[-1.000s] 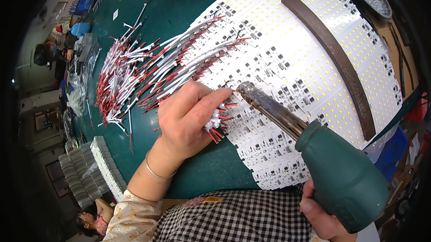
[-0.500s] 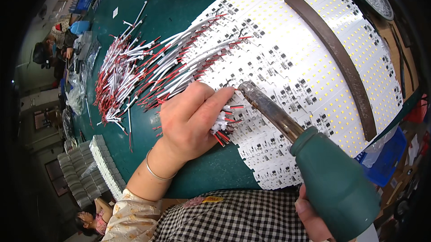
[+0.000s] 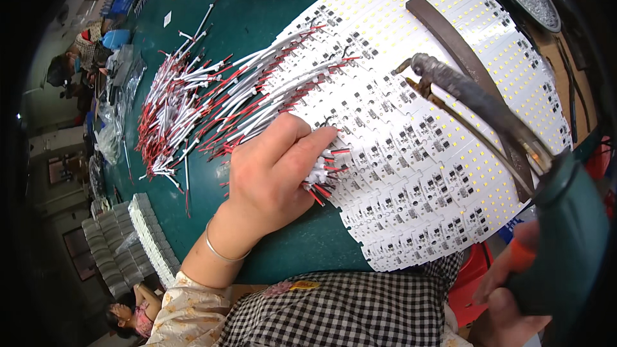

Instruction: The person solders wires onto LED circuit board strips using a soldering gun by hand, positioning the wire leads onto the connection points and applying the tool to solder them.

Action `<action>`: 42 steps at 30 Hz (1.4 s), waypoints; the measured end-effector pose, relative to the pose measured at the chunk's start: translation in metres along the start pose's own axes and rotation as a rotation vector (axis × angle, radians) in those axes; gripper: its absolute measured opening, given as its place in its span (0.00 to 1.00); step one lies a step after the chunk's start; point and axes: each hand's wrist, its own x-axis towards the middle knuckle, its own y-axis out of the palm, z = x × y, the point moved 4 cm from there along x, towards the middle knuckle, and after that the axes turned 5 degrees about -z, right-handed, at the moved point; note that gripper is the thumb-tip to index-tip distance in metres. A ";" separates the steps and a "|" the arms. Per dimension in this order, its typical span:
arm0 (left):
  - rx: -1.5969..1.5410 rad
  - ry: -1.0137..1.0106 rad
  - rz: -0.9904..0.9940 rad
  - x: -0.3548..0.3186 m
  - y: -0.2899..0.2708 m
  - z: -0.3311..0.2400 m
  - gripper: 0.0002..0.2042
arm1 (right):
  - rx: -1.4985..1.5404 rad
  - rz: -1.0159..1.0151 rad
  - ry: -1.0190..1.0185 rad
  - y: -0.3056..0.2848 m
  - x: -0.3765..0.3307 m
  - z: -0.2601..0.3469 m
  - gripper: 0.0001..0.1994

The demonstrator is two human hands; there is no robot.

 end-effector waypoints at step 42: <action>0.081 -0.009 -0.001 0.009 0.002 0.013 0.21 | 0.294 -0.104 0.176 0.030 0.002 -0.028 0.32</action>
